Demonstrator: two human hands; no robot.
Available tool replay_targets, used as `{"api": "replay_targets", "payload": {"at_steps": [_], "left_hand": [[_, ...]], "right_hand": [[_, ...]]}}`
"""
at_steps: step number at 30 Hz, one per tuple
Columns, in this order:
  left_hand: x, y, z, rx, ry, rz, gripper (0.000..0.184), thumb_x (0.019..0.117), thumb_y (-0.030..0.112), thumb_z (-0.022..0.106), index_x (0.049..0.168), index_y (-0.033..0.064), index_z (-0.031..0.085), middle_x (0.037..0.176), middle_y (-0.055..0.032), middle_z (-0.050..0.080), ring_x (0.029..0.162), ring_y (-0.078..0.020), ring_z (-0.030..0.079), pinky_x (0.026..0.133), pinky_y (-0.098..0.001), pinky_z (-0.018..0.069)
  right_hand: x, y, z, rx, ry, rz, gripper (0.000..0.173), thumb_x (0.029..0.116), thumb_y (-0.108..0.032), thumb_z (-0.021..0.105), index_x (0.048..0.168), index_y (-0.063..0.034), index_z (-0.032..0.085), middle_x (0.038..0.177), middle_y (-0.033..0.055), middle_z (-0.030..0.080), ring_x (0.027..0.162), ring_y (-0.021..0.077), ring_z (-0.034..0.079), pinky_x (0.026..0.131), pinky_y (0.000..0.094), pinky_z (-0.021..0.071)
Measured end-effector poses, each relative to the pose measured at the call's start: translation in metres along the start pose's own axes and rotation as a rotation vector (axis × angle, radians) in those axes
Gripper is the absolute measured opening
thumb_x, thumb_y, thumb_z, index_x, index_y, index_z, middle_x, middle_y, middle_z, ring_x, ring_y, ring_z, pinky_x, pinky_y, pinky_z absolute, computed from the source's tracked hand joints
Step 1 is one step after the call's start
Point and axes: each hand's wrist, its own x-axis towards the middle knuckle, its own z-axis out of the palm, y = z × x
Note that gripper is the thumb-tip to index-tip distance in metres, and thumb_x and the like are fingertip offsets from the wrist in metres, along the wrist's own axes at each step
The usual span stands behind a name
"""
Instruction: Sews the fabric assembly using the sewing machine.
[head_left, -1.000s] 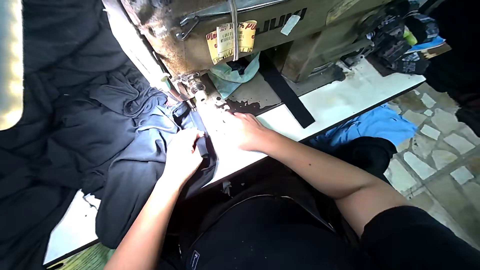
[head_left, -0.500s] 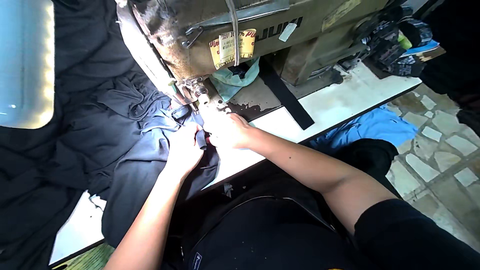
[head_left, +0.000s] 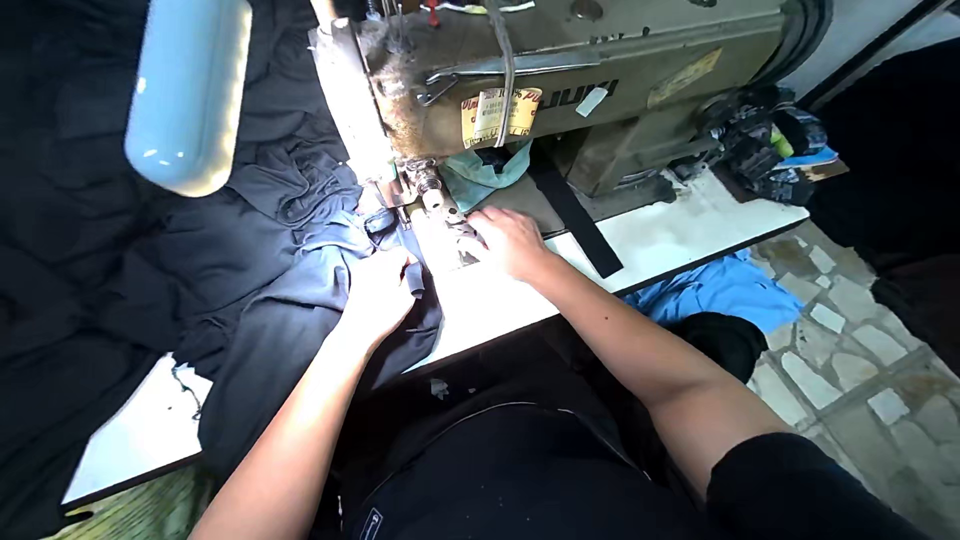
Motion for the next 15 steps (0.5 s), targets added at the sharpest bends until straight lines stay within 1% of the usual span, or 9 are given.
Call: {"api": "replay_targets", "payload": {"at_steps": [2, 3, 5, 7, 8, 10, 13, 14, 15], "left_hand": [[0.001, 0.001, 0.001, -0.010, -0.005, 0.002, 0.010, 0.0928, -0.001, 0.063, 0.085, -0.0062, 0.068, 0.078, -0.0206, 0.064, 0.079, -0.0377, 0.066, 0.073, -0.0557, 0.0501], [0.001, 0.000, 0.002, -0.012, -0.006, 0.003, 0.010, 0.0923, -0.002, 0.063, 0.085, -0.0057, 0.068, 0.079, -0.0204, 0.065, 0.080, -0.0377, 0.066, 0.074, -0.0558, 0.0503], [0.002, -0.002, 0.004, -0.014, -0.009, 0.013, 0.010, 0.0925, -0.002, 0.062, 0.086, -0.0052, 0.069, 0.081, -0.0202, 0.066, 0.084, -0.0377, 0.067, 0.078, -0.0563, 0.0509], [0.001, -0.005, 0.006, -0.005, -0.013, 0.049, 0.011, 0.0923, 0.000, 0.062, 0.087, -0.0053, 0.071, 0.085, -0.0209, 0.068, 0.089, -0.0386, 0.068, 0.083, -0.0571, 0.0514], [0.000, -0.006, 0.008, 0.004, -0.011, 0.079, 0.009, 0.0894, -0.001, 0.064, 0.085, -0.0054, 0.070, 0.084, -0.0211, 0.068, 0.089, -0.0393, 0.068, 0.082, -0.0572, 0.0512], [-0.003, -0.008, 0.010, 0.028, -0.013, 0.129, 0.004, 0.0849, -0.005, 0.066, 0.082, -0.0061, 0.068, 0.084, -0.0215, 0.067, 0.089, -0.0399, 0.067, 0.081, -0.0564, 0.0517], [-0.009, -0.015, 0.014, 0.059, 0.013, 0.237, 0.008, 0.0879, -0.002, 0.065, 0.088, -0.0060, 0.071, 0.093, -0.0217, 0.070, 0.095, -0.0400, 0.069, 0.085, -0.0547, 0.0538], [-0.012, -0.018, 0.016, 0.061, 0.022, 0.252, 0.013, 0.0901, 0.001, 0.064, 0.093, -0.0058, 0.074, 0.101, -0.0229, 0.071, 0.102, -0.0409, 0.069, 0.090, -0.0555, 0.0532], [-0.015, -0.020, 0.018, 0.053, 0.027, 0.247, 0.016, 0.0920, 0.003, 0.063, 0.098, -0.0048, 0.076, 0.108, -0.0236, 0.070, 0.108, -0.0416, 0.067, 0.095, -0.0564, 0.0514]], "right_hand": [[-0.002, 0.000, 0.002, -0.008, 0.069, -0.028, 0.036, 0.0965, -0.026, 0.068, 0.125, -0.0031, 0.070, 0.121, 0.0255, 0.065, 0.115, 0.0452, 0.061, 0.094, 0.0602, 0.0472], [-0.006, -0.005, 0.004, 0.013, 0.107, -0.076, 0.035, 0.0949, -0.023, 0.069, 0.124, -0.0039, 0.071, 0.123, 0.0243, 0.065, 0.118, 0.0443, 0.060, 0.096, 0.0605, 0.0461], [-0.014, -0.026, 0.011, 0.127, 0.165, -0.200, 0.030, 0.0914, -0.017, 0.070, 0.117, -0.0023, 0.073, 0.121, 0.0216, 0.067, 0.118, 0.0403, 0.061, 0.097, 0.0584, 0.0460], [-0.022, -0.046, 0.025, 0.222, 0.259, -0.355, 0.027, 0.0889, -0.012, 0.066, 0.113, -0.0048, 0.076, 0.111, 0.0170, 0.073, 0.111, 0.0343, 0.067, 0.095, 0.0539, 0.0511], [-0.022, -0.051, 0.034, 0.269, 0.303, -0.416, 0.023, 0.0884, -0.007, 0.063, 0.106, -0.0041, 0.077, 0.100, 0.0150, 0.073, 0.101, 0.0313, 0.068, 0.088, 0.0498, 0.0524], [-0.023, -0.056, 0.042, 0.348, 0.355, -0.445, 0.016, 0.0861, 0.001, 0.062, 0.094, -0.0011, 0.076, 0.090, 0.0146, 0.071, 0.091, 0.0297, 0.069, 0.085, 0.0457, 0.0549], [-0.039, -0.061, 0.022, 0.425, 0.239, -0.385, 0.018, 0.0848, 0.003, 0.060, 0.094, 0.0014, 0.075, 0.095, 0.0160, 0.072, 0.096, 0.0302, 0.068, 0.089, 0.0463, 0.0536], [-0.049, -0.062, 0.014, 0.457, 0.158, -0.394, 0.017, 0.0855, 0.002, 0.059, 0.093, 0.0018, 0.074, 0.093, 0.0152, 0.071, 0.094, 0.0279, 0.068, 0.087, 0.0447, 0.0544], [-0.058, -0.063, 0.008, 0.490, 0.063, -0.421, 0.015, 0.0879, 0.000, 0.059, 0.091, 0.0017, 0.074, 0.087, 0.0133, 0.070, 0.088, 0.0240, 0.068, 0.081, 0.0412, 0.0554]]}}
